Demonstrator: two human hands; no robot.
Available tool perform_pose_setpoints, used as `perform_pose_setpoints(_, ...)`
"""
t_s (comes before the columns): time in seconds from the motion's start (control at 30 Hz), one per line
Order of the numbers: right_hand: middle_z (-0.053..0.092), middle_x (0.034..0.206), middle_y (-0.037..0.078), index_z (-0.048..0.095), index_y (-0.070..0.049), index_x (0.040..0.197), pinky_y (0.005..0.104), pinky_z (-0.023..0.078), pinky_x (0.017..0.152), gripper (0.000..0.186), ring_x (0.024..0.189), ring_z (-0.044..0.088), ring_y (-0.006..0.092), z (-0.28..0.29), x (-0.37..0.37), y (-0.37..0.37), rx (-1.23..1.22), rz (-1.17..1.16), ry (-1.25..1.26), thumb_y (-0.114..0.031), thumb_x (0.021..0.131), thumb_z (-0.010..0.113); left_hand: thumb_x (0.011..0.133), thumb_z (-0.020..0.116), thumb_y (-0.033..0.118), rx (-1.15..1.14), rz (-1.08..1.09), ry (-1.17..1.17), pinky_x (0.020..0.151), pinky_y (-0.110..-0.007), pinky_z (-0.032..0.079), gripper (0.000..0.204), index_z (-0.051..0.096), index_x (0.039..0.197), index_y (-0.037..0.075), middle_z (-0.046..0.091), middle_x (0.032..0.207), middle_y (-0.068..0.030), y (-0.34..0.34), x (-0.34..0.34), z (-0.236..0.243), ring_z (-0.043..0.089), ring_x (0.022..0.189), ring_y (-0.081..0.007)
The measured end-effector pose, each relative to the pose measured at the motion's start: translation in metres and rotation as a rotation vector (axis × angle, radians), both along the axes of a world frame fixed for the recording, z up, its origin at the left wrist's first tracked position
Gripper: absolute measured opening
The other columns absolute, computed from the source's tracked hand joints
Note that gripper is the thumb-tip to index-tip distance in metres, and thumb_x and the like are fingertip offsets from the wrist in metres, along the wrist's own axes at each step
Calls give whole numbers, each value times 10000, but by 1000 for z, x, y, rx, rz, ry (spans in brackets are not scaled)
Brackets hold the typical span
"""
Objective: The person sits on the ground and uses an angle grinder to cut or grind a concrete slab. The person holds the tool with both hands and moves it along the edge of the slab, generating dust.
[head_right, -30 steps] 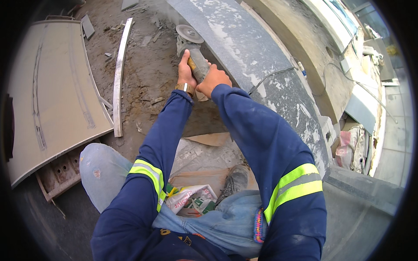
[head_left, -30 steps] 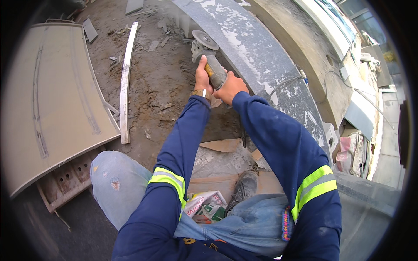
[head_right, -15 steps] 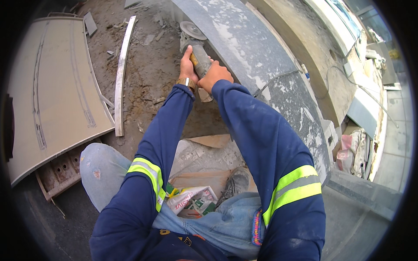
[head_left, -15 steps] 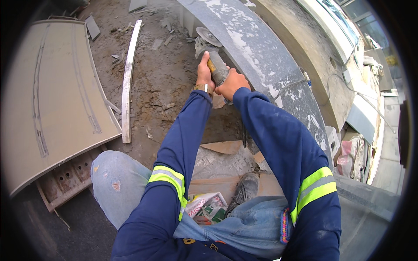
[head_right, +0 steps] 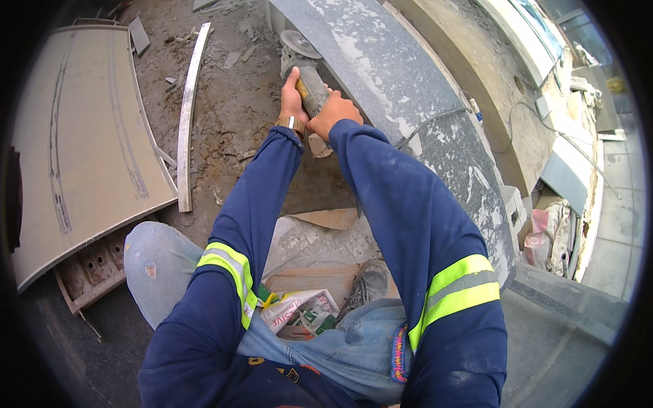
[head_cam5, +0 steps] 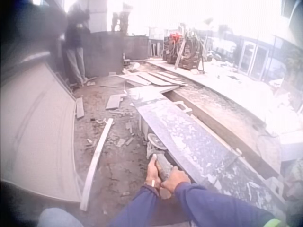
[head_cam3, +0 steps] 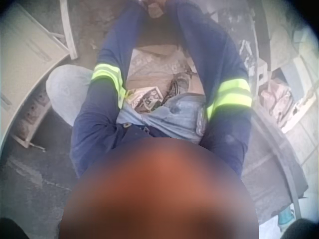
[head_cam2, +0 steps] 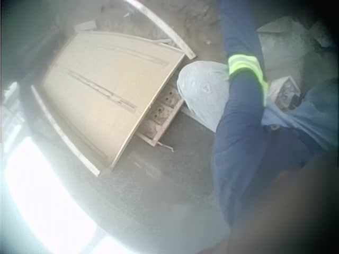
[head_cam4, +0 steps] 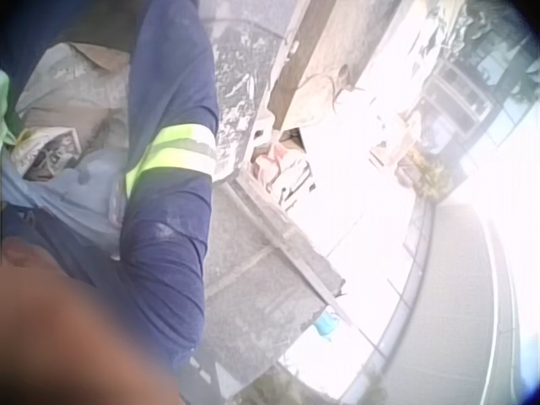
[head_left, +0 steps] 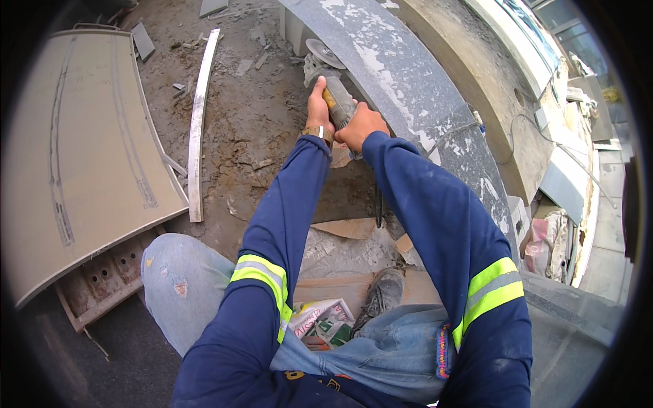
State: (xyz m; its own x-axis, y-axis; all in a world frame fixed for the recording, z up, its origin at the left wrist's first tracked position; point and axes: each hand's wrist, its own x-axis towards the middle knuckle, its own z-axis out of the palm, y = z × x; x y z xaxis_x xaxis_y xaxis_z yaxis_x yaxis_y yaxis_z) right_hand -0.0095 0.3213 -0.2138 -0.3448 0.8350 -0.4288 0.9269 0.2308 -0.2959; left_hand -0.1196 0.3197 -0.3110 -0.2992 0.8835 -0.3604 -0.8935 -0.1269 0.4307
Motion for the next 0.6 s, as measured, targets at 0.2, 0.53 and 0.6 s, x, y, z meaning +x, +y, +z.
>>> perform_pose_setpoints(0.2,655,1212,197,466,-22,1362,405,531,969,885,1121,650,336,2,6,-4,2,9,2,-383,644,838,975,492,529,-6,-1,16,758,-485,563,540,568,1089,7,643,882,-195,-7,6,2,660,799,-345)
perform_pose_setpoints(0.53,675,1141,219,507,-2,1262,415,541,945,766,1069,669,356,6,23,-17,7,21,26,-335,653,833,991,466,540,11,0,2,812,-498,553,569,561,1114,-7,644,930,-201,-24,22,9,663,853,-354)
perform_pose_setpoints(0.6,675,1139,222,507,-1,1260,417,542,944,762,1065,670,359,8,22,-19,10,24,25,-330,654,830,993,462,541,18,-5,-6,812,-496,553,571,562,1116,-7,646,933,-202,-25,21,8,663,853,-354)
